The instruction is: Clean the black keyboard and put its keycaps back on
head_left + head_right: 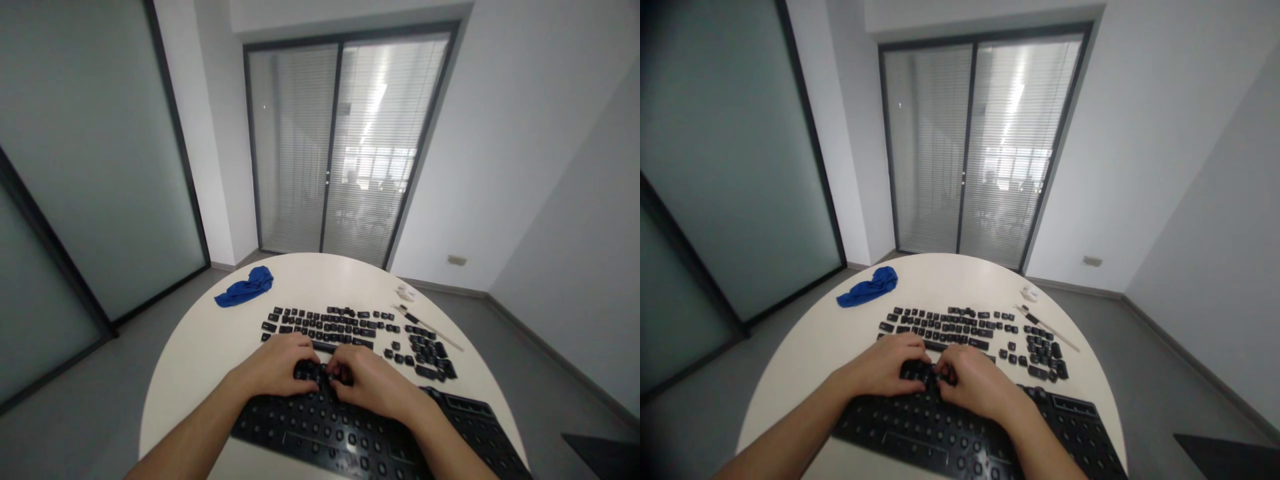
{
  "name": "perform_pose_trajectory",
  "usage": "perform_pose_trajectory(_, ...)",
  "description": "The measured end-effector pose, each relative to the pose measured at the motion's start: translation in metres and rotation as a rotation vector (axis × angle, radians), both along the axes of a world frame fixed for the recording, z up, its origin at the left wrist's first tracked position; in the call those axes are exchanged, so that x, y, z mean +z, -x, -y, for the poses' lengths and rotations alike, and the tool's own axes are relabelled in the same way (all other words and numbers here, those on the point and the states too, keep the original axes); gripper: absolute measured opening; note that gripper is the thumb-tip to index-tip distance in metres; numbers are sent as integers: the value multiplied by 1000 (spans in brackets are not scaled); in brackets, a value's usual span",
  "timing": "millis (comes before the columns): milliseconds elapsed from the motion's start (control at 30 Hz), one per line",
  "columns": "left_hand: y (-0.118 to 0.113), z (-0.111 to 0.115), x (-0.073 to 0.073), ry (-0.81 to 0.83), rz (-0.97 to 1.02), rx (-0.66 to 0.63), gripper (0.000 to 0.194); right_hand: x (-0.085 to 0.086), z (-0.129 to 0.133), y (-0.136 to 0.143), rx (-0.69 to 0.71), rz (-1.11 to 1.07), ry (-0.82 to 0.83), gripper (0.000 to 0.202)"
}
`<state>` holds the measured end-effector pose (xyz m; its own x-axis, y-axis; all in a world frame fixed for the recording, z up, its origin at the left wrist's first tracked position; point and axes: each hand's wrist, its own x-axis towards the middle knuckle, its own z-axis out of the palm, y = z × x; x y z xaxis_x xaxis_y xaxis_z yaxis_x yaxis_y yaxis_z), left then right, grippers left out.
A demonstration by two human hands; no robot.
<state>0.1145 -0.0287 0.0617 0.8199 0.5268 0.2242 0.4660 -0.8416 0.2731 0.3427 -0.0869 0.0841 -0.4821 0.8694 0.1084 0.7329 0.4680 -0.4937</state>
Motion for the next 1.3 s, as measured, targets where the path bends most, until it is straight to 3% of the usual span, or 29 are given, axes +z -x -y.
perform_pose_trajectory(867,-2,0,0,18,5,4,29,-6,-4,-8,164,41,-26,11)
perform_pose_trajectory(1300,-2,2,1,26,10,21,30,6,6,0,98,200,-98,18)
